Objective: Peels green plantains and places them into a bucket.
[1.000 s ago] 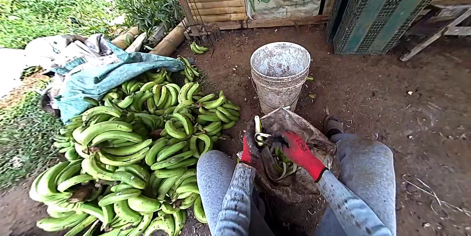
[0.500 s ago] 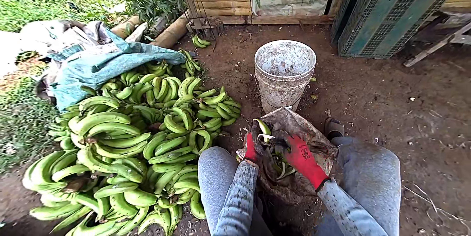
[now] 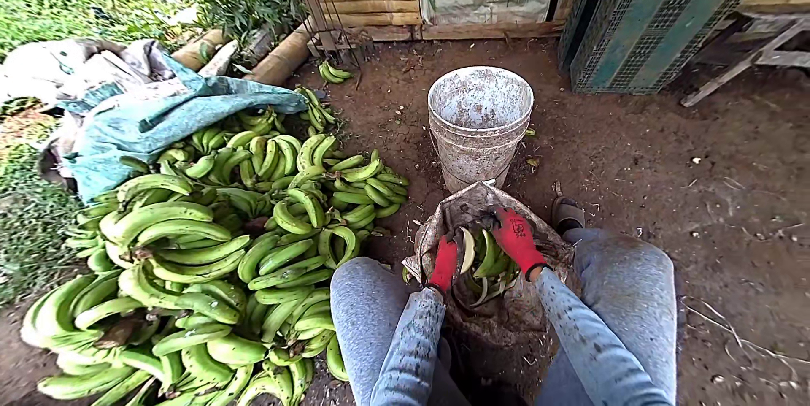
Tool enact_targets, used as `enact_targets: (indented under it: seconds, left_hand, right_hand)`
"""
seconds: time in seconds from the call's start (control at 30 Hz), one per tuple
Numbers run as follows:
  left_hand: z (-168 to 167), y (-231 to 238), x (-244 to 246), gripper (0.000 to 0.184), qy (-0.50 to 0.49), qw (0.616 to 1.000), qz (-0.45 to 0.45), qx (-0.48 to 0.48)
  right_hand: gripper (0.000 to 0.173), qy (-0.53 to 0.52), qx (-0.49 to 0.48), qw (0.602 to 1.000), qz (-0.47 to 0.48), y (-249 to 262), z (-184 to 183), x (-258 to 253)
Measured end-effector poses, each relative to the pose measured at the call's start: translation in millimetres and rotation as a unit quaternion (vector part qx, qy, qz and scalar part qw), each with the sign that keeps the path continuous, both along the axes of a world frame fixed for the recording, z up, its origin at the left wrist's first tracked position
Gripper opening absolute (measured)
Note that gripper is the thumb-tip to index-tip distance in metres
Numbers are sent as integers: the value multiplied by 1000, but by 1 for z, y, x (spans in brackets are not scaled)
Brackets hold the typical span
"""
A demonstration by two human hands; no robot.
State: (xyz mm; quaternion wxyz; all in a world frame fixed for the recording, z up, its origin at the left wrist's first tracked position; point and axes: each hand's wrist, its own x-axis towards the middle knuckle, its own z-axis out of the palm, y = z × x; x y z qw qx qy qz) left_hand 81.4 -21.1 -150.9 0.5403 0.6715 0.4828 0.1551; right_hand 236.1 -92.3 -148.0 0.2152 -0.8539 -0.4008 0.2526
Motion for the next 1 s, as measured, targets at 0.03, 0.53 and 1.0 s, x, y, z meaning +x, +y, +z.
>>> enact_targets:
  seconds: [0.03,0.53,1.0]
  left_hand:
    - [-5,9,-2,41,-20,999,27,6]
    - [-1,23,1,35,-365,905,127,-179]
    - [0,-10,14,37,-103,988,109,28]
  right_hand:
    - [39,1,12,1000,-10,-2,3,-4]
    - [40,-19,107,991,78,-19,28,-32]
    - [39,41,74,996,-23,-4,2,-18]
